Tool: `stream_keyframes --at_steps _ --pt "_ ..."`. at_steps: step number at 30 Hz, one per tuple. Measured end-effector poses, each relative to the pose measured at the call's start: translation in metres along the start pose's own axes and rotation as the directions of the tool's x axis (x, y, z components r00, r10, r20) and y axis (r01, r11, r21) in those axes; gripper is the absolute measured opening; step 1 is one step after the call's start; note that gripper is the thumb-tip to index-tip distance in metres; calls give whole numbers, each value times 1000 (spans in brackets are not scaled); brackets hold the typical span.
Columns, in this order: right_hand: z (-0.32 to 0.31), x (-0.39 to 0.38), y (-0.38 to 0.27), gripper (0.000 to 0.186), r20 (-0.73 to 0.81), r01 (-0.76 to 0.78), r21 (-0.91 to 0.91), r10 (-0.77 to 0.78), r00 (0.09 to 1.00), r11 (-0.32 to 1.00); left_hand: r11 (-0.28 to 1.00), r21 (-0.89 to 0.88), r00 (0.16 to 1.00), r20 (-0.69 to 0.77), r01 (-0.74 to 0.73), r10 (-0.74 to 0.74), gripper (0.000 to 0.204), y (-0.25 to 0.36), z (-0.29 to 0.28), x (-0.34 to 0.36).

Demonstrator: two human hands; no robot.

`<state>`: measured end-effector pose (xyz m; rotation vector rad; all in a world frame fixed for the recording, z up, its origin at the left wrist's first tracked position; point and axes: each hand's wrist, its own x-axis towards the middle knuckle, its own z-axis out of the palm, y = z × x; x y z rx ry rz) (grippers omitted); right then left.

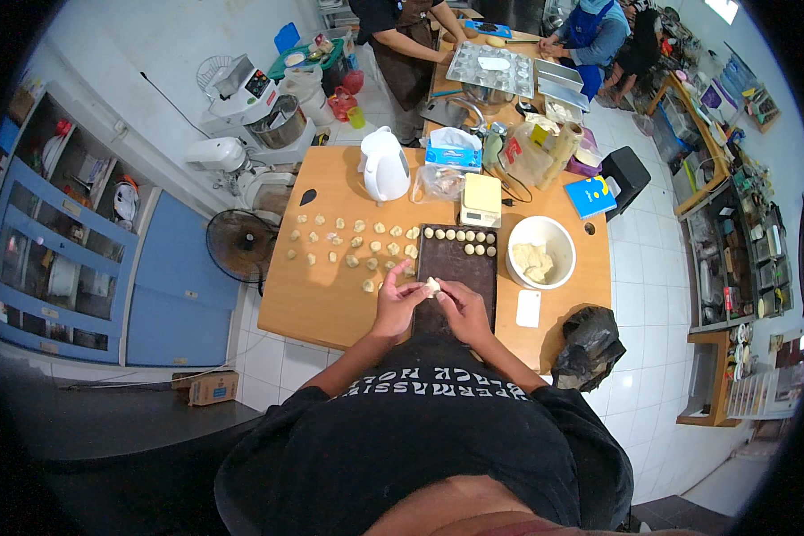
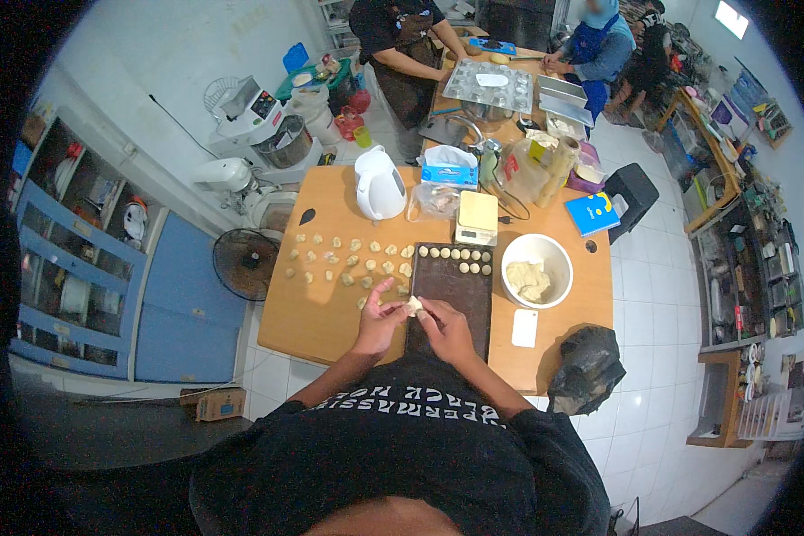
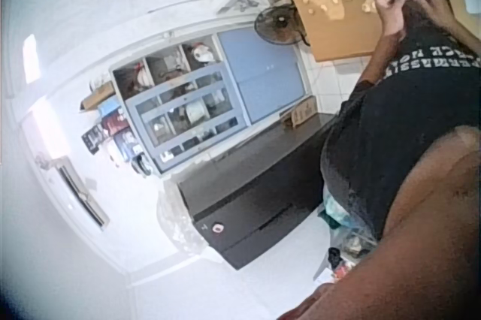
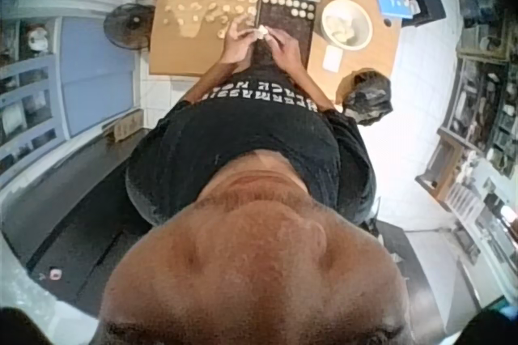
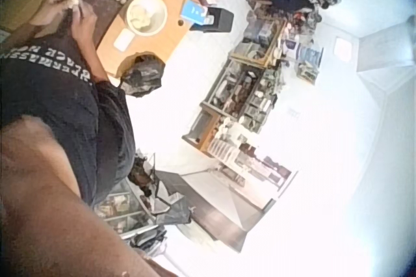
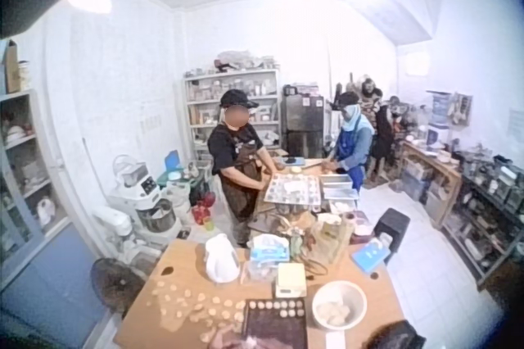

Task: The person shapes small pieces of dough by hand, rolling them into balls and flattening them on a tray.

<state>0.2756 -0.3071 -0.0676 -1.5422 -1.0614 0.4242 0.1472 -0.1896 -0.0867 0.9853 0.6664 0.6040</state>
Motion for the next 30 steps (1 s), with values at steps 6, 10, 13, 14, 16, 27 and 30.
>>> stream_keyframes --at_steps 6,10,13,14,16,27,30 --pt "2 -2 30 20 138 -331 273 304 943 903 999 54 999 39 10 -12 73 7 1 0" --pt "4 6 38 17 239 -430 521 358 903 737 960 256 993 41 -114 107 74 9 5 -1" --pt "2 2 28 15 335 -506 743 412 847 437 807 513 951 65 -292 304 63 5 0 5" --pt "3 2 26 15 338 -508 743 411 847 435 713 590 917 134 -379 377 55 3 -3 6" --pt "2 2 24 15 328 -485 818 442 835 308 741 583 937 119 -335 330 44 4 2 0" --pt "5 -7 22 14 304 -537 728 501 810 426 825 549 991 42 -130 128 23 10 -6 -4" --pt "12 -13 48 20 208 -403 620 354 912 673 927 349 989 107 -135 104 36 -7 -15 2"
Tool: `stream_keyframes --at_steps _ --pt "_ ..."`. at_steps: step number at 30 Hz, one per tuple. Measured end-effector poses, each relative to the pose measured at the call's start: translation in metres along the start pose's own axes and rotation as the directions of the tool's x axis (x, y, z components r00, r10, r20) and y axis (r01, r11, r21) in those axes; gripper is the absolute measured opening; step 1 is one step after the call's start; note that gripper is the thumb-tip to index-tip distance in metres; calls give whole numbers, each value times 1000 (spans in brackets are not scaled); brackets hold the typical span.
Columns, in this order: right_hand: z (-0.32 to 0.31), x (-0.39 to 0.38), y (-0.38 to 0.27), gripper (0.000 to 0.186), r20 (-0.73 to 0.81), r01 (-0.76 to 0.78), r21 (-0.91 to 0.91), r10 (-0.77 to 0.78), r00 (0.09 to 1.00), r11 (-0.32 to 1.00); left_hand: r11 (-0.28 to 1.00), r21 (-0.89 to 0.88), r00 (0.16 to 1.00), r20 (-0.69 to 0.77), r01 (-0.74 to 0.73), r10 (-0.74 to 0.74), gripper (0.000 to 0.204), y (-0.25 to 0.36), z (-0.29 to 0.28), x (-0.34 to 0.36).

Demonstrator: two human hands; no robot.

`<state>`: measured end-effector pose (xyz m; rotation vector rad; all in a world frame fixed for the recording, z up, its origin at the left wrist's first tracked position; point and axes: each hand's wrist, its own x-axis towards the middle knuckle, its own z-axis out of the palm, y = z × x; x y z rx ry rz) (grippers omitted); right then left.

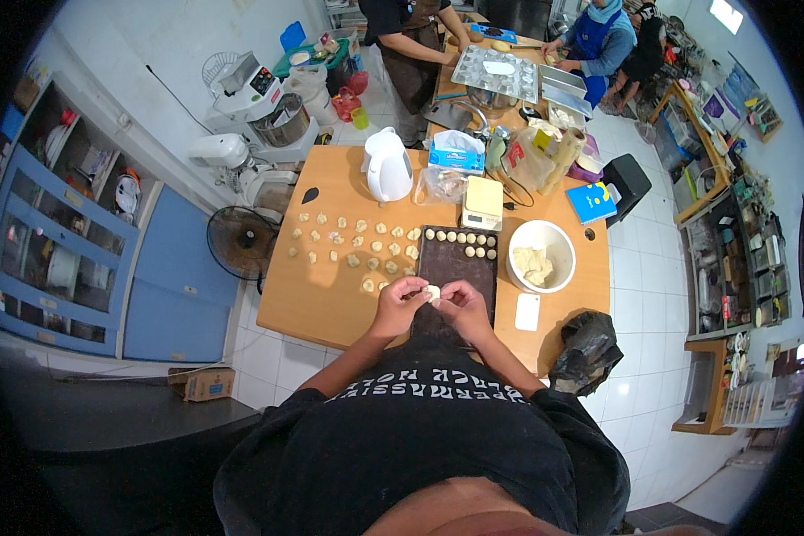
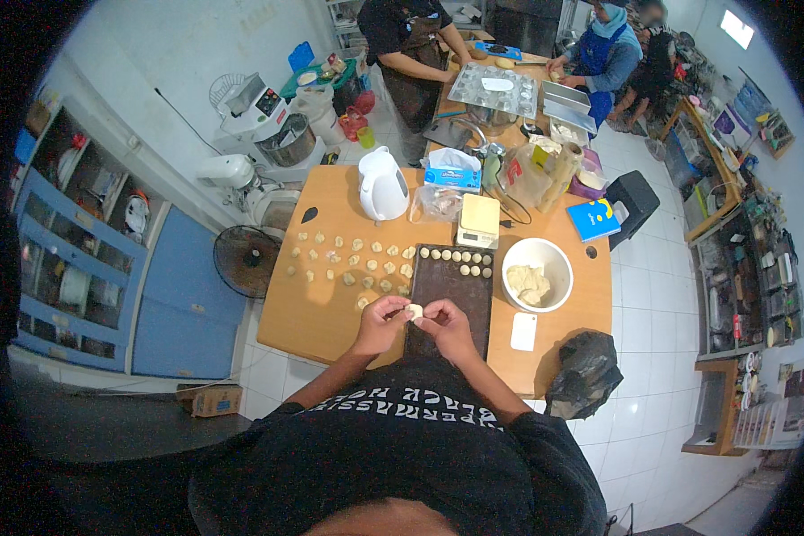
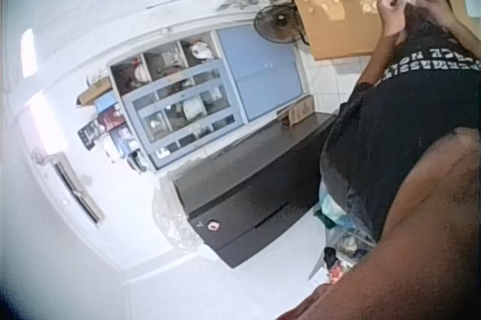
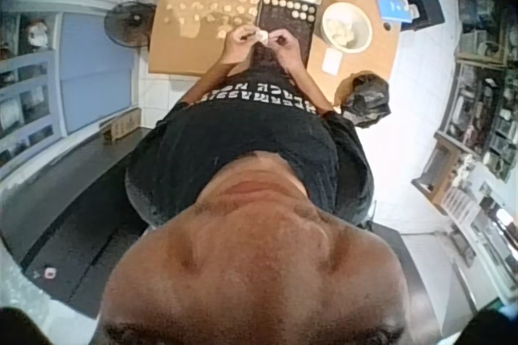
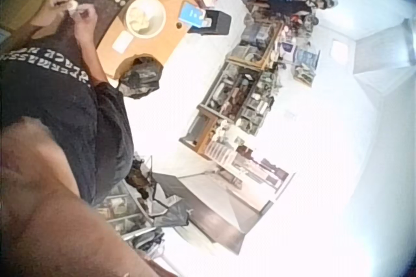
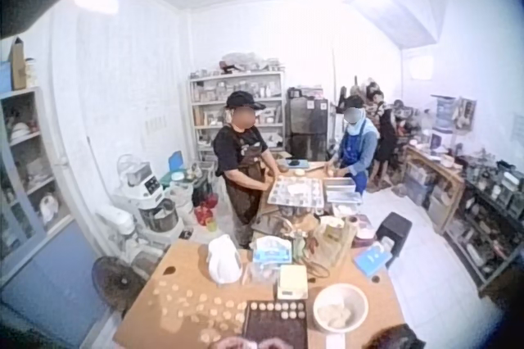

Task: The person shapes small pieces of dough by hand, rolling them into balls and flattening them on a tray.

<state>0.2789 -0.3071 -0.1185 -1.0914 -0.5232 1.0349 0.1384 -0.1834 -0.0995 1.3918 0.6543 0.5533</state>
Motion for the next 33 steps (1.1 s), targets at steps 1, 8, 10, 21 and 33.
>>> stream_keyframes --at_steps 1,8,10,21,33 --pt "4 0 -4 23 17 141 -97 -140 990 985 1000 -1 1000 0 0 0 36 4 1 -1" --pt "17 -16 -50 30 263 363 -649 -251 932 669 907 -345 969 133 242 -208 63 -18 -7 -4" --pt "17 -17 -46 27 367 537 -746 -430 825 394 888 -357 956 154 289 -249 64 -20 -6 -6" --pt "9 -16 -28 13 23 186 -667 -230 973 721 996 55 996 61 -65 61 25 8 18 -13" --pt "4 -19 -9 17 89 -101 -261 128 988 960 992 125 1000 -10 29 -28 26 -24 -6 -24"
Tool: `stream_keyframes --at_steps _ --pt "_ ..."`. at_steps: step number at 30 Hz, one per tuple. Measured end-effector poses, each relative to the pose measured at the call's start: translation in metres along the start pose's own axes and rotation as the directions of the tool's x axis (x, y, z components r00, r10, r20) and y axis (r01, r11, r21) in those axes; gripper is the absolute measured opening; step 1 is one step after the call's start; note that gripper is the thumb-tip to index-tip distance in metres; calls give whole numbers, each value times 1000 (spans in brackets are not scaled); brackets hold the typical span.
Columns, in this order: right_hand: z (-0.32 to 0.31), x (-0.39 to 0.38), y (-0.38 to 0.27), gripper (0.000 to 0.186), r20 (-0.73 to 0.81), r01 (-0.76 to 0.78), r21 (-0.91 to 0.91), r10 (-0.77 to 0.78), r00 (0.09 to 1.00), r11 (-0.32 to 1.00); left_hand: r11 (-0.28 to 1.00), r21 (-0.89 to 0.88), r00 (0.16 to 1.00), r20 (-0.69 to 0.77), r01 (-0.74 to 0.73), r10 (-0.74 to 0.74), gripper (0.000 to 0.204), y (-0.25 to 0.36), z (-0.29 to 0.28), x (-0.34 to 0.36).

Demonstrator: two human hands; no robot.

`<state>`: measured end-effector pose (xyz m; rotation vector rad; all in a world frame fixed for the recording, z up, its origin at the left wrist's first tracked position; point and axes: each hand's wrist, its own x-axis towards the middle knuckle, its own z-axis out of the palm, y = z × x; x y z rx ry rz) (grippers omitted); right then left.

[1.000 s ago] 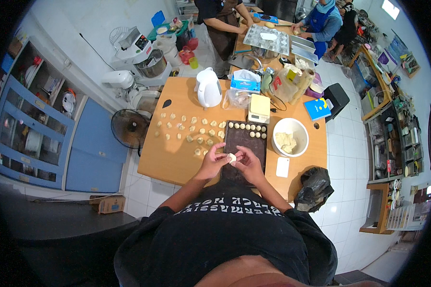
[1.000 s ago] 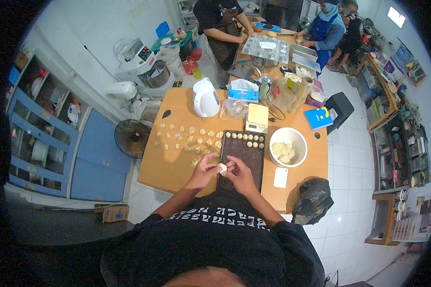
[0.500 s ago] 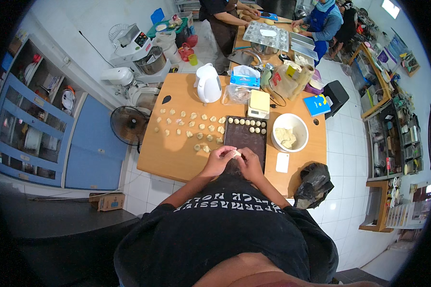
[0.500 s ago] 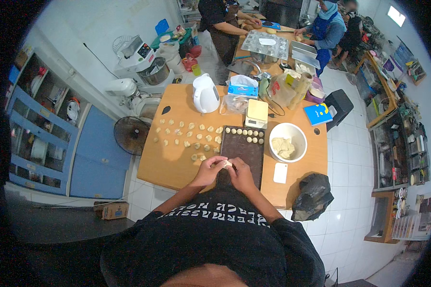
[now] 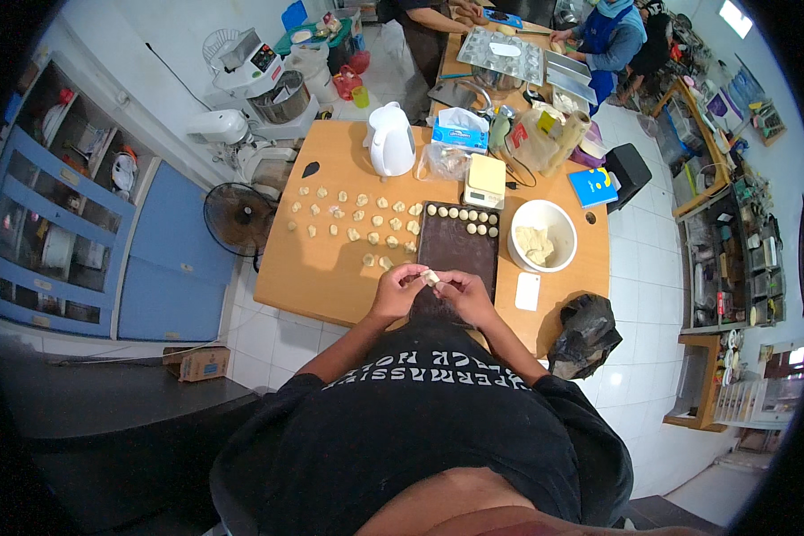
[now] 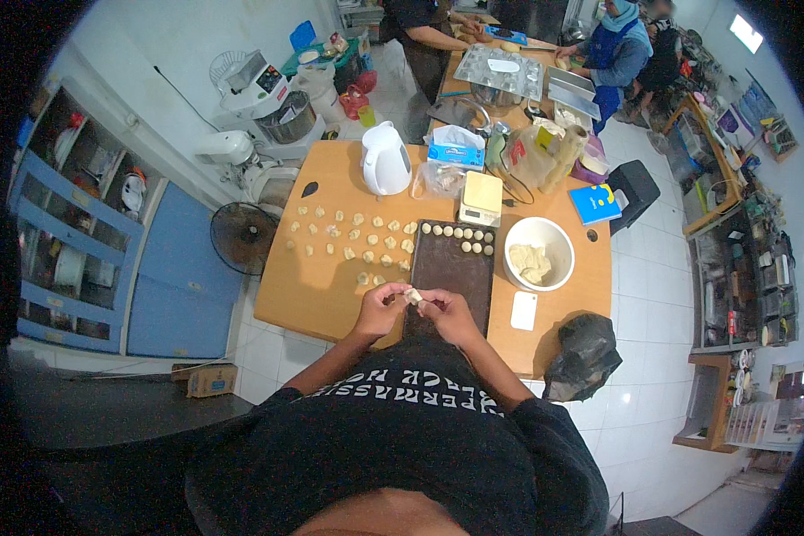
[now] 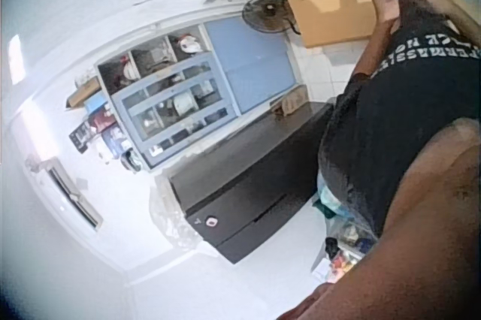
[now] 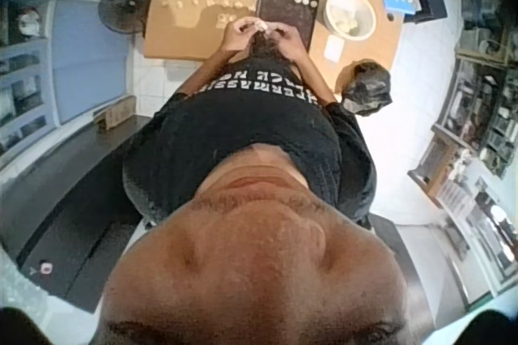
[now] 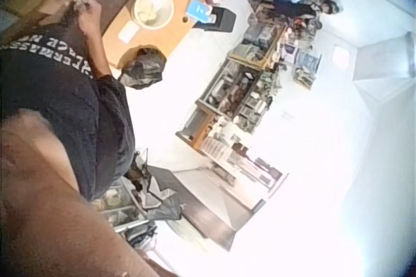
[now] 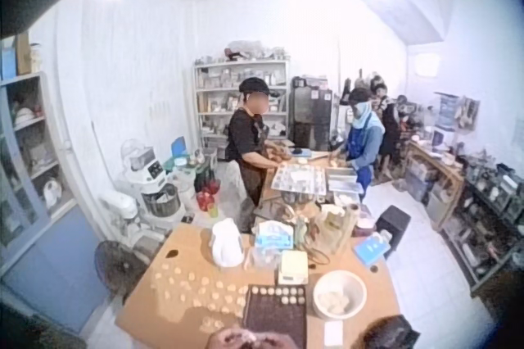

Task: The person shapes small pieces of dough by hand, rolling them into balls and flattening them on a tray.

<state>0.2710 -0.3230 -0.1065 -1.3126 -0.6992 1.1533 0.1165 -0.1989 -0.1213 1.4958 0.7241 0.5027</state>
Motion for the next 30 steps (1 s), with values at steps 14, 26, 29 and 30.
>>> stream_keyframes --at_steps 14,26,29,30 --pt "52 11 2 19 -186 157 -205 -196 963 966 784 -426 888 295 452 -351 31 -7 -47 0" --pt "119 34 -14 32 -217 109 -372 -200 955 922 891 -375 960 206 257 -190 68 -4 -114 12" --pt "131 46 -16 42 -97 114 -377 -162 982 919 925 -346 984 142 154 -111 67 -7 -131 19" --pt "136 50 -18 42 -90 117 -458 -178 980 881 925 -348 984 141 153 -110 67 -6 -138 21"
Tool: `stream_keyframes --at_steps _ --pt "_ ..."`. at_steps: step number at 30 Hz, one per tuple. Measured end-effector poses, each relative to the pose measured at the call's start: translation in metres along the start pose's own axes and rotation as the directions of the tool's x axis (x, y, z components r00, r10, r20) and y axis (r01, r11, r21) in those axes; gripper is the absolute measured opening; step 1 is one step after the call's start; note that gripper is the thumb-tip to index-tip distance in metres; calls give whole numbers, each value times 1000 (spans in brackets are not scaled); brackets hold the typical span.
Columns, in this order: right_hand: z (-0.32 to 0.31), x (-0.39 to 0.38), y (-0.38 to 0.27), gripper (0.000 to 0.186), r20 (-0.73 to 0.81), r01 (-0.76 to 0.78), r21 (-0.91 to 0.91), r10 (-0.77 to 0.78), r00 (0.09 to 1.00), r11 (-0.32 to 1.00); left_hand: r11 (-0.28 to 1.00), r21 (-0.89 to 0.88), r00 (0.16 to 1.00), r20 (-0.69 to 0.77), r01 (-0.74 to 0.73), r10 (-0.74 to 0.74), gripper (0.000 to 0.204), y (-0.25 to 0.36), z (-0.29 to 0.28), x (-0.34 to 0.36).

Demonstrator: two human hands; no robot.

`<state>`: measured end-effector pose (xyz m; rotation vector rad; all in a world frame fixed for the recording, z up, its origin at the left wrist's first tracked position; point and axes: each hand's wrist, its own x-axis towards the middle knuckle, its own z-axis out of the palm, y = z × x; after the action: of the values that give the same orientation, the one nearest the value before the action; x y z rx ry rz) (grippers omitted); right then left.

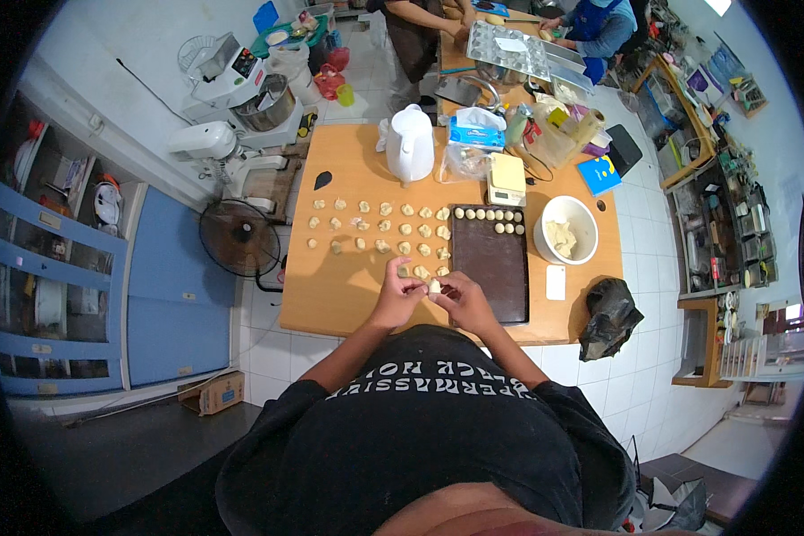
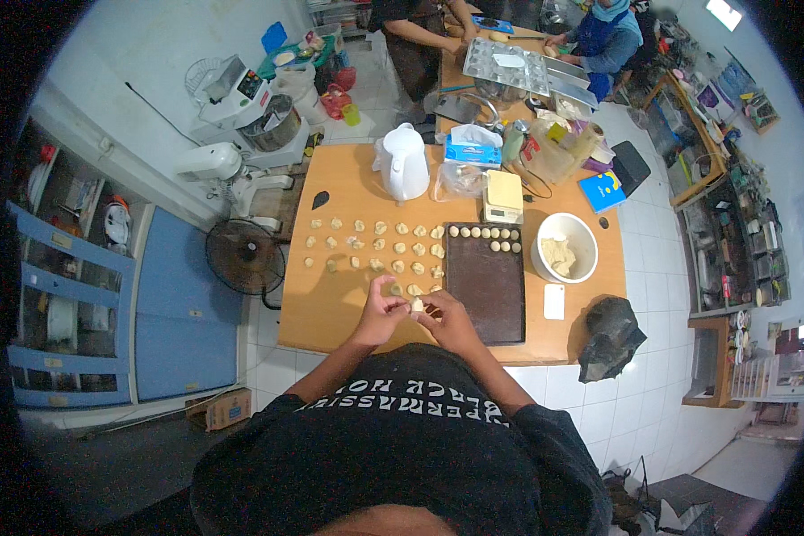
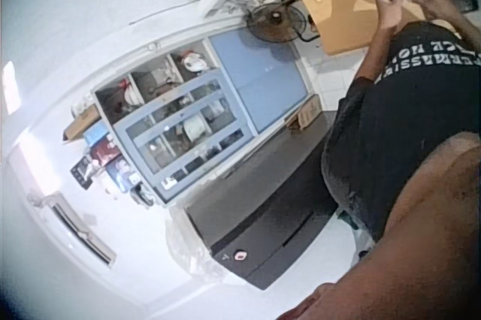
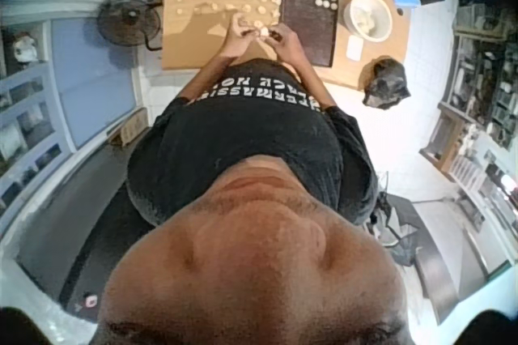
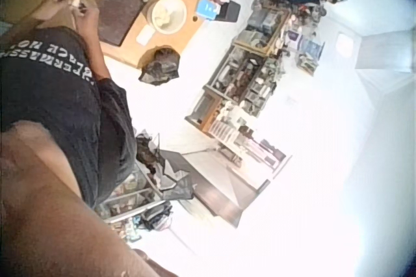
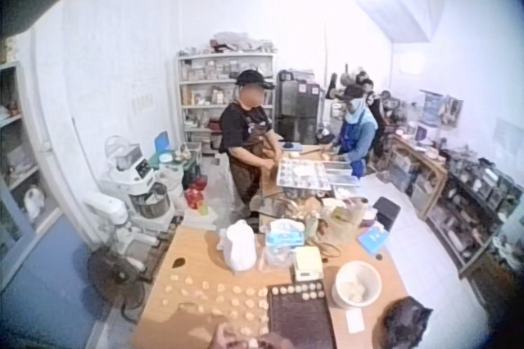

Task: The person shapes small pieces of dough by hand, rolling them into balls and flattening them on a tray.

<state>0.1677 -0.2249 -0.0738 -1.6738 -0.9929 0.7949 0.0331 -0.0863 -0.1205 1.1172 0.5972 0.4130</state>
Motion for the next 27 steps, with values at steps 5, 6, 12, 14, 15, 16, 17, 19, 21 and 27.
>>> stream_keyframes --at_steps 5,6,12,14,15,16,17,19,21,27 --pt "33 8 -19 38 -65 68 -200 -82 994 977 973 229 999 26 -33 28 67 19 -28 -6" --pt "40 10 -17 36 -72 108 -207 -125 990 973 973 230 999 27 -34 28 67 21 -32 -7" --pt "67 26 -41 26 -42 213 -340 -241 970 916 998 53 999 26 35 -36 61 52 -56 -13" --pt "75 34 -50 21 -30 245 -369 -275 961 897 1000 -7 998 55 0 1 62 62 -66 -12" --pt "78 39 -50 21 -38 247 -371 -280 959 895 1000 -3 998 61 -5 5 62 64 -71 -9" --pt "82 42 -50 20 -44 244 -379 -280 959 893 1000 19 999 50 -11 10 61 64 -76 -9" --pt "87 44 -49 18 -50 240 -388 -280 959 890 999 41 999 38 -18 16 61 64 -81 -9" --pt "95 46 -49 16 -85 219 -386 -271 959 896 996 89 1000 4 22 -23 58 65 -88 -7" --pt "104 48 -48 15 -120 197 -384 -261 958 902 989 135 998 -31 64 -60 55 67 -97 -8" --pt "121 46 -46 20 -181 222 -402 -314 932 889 947 -35 947 66 318 -315 50 65 -115 -12"
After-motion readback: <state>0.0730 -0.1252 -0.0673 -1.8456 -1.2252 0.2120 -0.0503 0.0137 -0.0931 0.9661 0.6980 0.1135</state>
